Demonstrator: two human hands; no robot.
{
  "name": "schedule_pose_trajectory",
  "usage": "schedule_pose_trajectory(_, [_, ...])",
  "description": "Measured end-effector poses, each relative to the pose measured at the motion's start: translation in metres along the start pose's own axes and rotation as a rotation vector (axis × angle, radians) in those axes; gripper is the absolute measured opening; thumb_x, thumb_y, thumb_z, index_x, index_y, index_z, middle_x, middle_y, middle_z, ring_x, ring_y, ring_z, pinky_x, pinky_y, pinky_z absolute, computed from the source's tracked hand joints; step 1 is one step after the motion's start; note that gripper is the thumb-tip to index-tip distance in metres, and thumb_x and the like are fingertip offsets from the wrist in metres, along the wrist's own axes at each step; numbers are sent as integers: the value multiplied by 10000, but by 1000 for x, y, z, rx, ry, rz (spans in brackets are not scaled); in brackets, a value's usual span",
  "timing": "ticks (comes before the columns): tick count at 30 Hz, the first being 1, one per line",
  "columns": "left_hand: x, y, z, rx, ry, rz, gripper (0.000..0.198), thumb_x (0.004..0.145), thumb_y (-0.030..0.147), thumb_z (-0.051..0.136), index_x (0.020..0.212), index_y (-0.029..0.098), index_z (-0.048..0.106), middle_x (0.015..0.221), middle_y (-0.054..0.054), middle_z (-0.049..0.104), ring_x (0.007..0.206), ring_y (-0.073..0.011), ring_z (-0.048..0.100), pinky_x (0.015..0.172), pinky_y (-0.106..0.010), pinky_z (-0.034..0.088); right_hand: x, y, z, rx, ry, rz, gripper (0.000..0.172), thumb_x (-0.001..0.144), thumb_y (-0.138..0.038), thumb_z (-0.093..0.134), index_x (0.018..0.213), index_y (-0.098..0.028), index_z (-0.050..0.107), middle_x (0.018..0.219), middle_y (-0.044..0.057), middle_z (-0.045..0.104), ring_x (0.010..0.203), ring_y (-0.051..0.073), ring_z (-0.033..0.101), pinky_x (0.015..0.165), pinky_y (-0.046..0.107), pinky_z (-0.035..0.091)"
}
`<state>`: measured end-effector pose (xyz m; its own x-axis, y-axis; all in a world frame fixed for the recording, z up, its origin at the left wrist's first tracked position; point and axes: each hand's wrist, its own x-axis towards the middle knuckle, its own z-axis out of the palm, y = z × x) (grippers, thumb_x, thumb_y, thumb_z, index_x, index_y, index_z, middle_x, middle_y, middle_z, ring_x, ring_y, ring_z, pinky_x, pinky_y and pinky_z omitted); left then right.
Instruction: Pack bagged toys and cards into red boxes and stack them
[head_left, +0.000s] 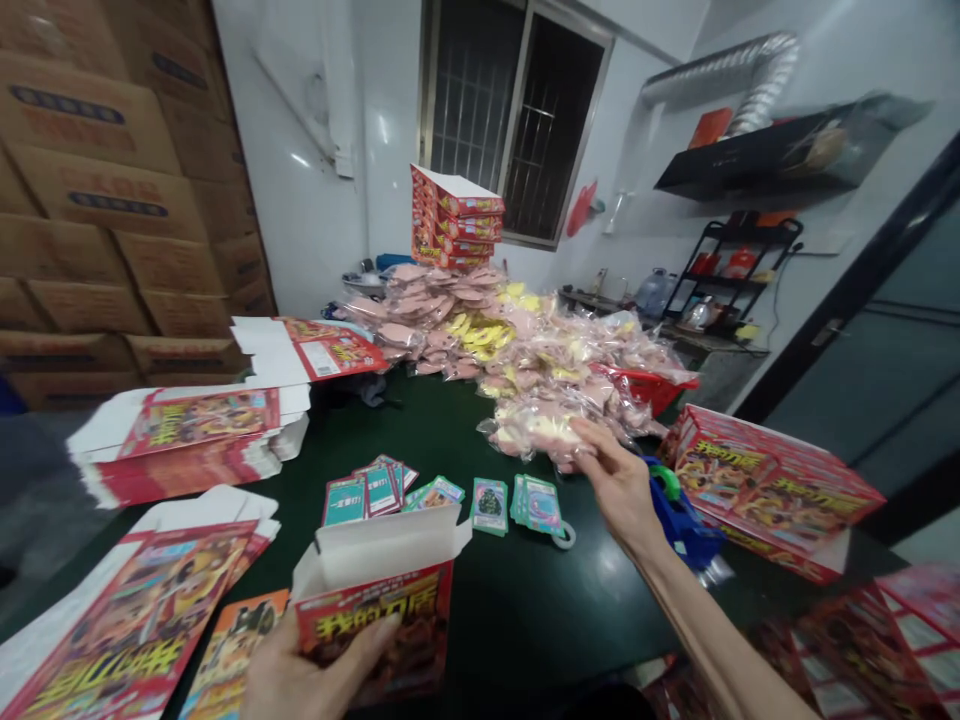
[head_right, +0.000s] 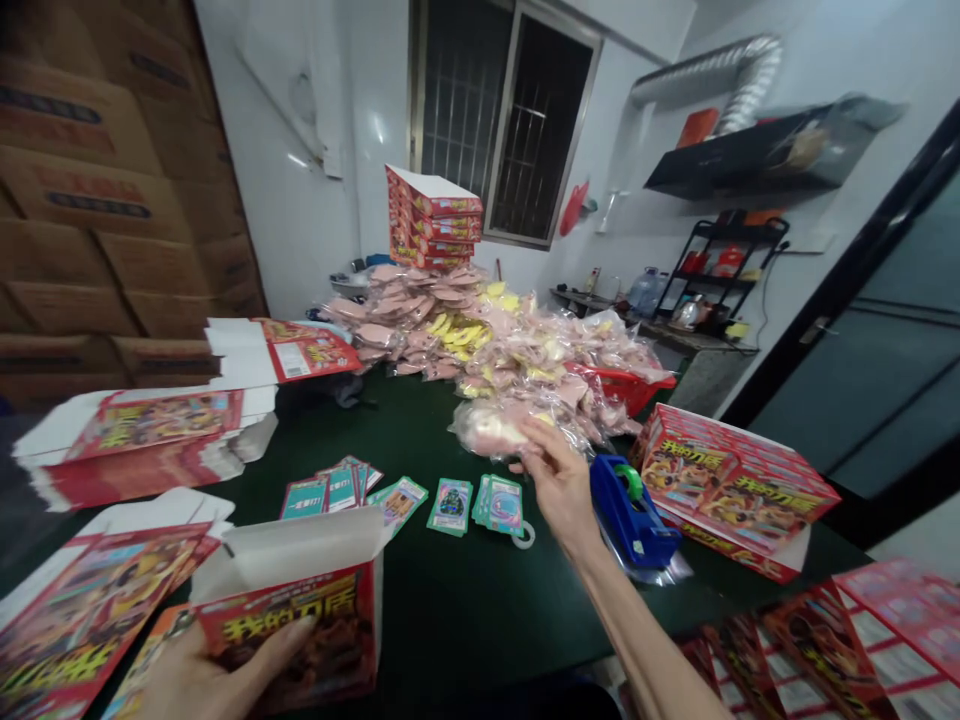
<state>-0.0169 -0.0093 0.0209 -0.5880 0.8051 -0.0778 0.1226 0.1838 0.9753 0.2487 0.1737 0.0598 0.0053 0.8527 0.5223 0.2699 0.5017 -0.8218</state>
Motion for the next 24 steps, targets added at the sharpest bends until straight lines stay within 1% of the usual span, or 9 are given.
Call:
schedule_pose_trajectory(3, [-7,4,3,-47,-30,5,529,438,538,777,767,133,688,698,-84,749,625,-295,703,546,-335,595,-24,-35,3,119,-67,-101,206,788,-313,617,944,-227,720,1316,88,519,1198,258,490,914,392,466])
schedule_pose_trajectory(7, [-19,4,4,-62,-12,71,499,505,502,767,824,127,680,695,-76,747,631,-282,704,559,-333,592,-43,-58,4,351,-240,36,271,799,-342,618,1022,-213,702,1286,121,543,1227,280,466,997,456,383])
schedule_pose_trajectory(10, [-27,10,2,-36,51,119,414,518,463,764,771,147,676,643,-55,735,603,-267,695,550,-325,585,-50,-67,7,475,-56,127,261,697,-359,719,872,-166,704,1075,121,647,1053,272,586,936,467,436])
schedule_pose_trajectory(12, [-30,15,2,-36,35,127,372,525,437,762,751,157,667,634,-45,731,592,-254,691,552,-317,582,-54,-78,10,511,132,113,285,597,-302,794,800,-171,643,931,66,660,906,218,631,870,423,485])
schedule_pose_trajectory(14, [-32,18,4,-75,-15,105,365,537,429,758,761,159,657,643,-40,732,589,-242,691,550,-307,578,-61,-95,13,574,214,102,386,545,-233,821,832,-200,565,863,7,638,807,163,640,794,359,521])
schedule_pose_trajectory(17, [-34,19,11,-166,-115,63,386,559,428,759,806,156,641,696,-42,742,623,-229,698,550,-284,570,-77,-125,26,681,179,118,491,596,-213,796,990,-241,505,939,3,635,836,156,648,741,329,544])
schedule_pose_trajectory(19, [-35,19,16,-180,-189,66,379,574,420,761,809,153,631,718,-42,743,642,-218,698,560,-268,563,-91,-136,39,703,78,131,449,687,-248,738,1064,-236,495,1013,37,634,885,174,647,748,346,549])
schedule_pose_trajectory(22, [-38,19,18,-125,-225,130,334,611,405,751,778,151,613,684,-30,723,629,-200,683,555,-257,542,-110,-134,61,616,-30,119,288,776,-264,660,1011,-210,501,930,34,633,793,155,645,673,299,545])
schedule_pose_trajectory(24, [-40,20,16,-84,-231,187,306,641,382,738,793,152,605,697,-29,716,648,-200,678,569,-263,537,-117,-127,71,487,12,33,217,780,-246,650,918,-206,488,882,23,602,766,149,626,639,280,523])
